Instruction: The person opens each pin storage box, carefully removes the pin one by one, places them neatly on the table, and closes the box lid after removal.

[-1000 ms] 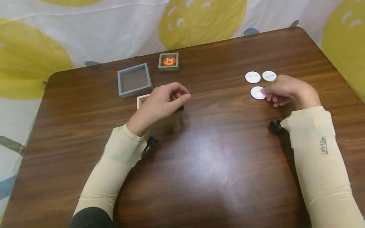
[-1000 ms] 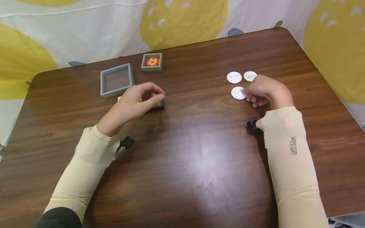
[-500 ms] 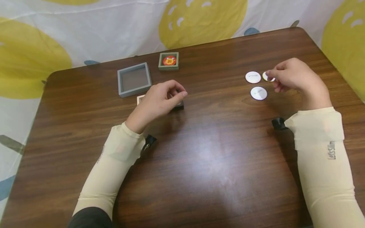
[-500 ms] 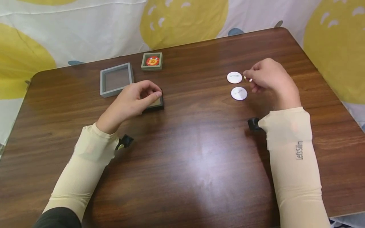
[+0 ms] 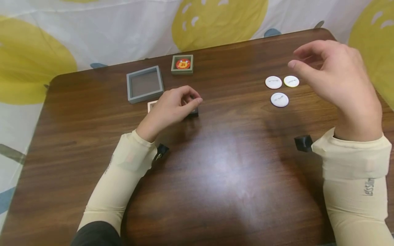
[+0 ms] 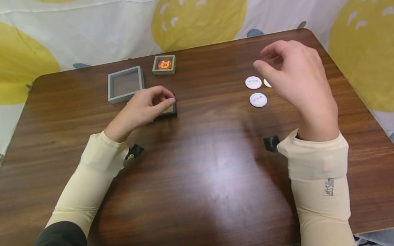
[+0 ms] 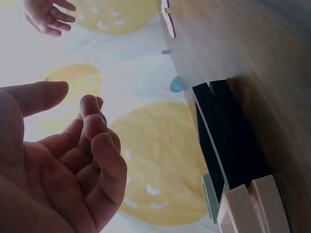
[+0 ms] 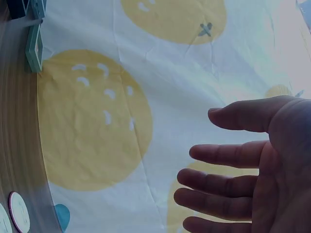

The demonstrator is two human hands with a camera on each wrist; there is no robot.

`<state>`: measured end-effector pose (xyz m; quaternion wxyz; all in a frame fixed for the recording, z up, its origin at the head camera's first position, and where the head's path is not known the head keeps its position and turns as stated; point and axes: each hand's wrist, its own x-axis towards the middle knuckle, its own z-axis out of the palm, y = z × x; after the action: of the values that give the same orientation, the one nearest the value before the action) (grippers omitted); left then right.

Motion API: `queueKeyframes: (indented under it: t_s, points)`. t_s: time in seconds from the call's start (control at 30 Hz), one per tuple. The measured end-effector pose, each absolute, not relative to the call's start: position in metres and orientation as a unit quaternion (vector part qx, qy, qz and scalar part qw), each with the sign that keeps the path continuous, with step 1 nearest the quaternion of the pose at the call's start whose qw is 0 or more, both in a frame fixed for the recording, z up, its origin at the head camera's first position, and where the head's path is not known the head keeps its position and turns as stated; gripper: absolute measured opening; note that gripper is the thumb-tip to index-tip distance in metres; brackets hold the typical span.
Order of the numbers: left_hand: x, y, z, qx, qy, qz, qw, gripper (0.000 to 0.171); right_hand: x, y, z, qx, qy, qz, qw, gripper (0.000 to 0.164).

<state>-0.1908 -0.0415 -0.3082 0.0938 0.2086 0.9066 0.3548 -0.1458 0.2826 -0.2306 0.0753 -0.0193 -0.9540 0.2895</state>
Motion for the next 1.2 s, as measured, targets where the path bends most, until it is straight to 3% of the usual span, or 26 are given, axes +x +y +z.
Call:
queueKeyframes:
  t_s: [0.43,0.63,0.83,1.2]
  points:
    - [-0.192,-0.043,-0.308,0.211,0.917,0.329,0.074,0.026,-0.145,0.281,-0.231,-0.008,-0.962,0.265,0.064,0.038]
    - [-0.196,-0.052,-0.309,0.183,0.965,0.188,0.026,0.045,-0.146,0.277,-0.231,0.014,-0.965,0.256,0.052,0.04]
    - [-0.205,-0.063,-0.311,0.137,0.985,0.094,0.04,0.064,-0.147,0.276,-0.233,0.008,-0.966,0.255,0.04,0.041]
    - [-0.201,-0.056,-0.306,0.168,0.981,0.083,0.056,0.062,-0.147,0.278,-0.233,0.016,-0.97,0.24,0.045,0.042]
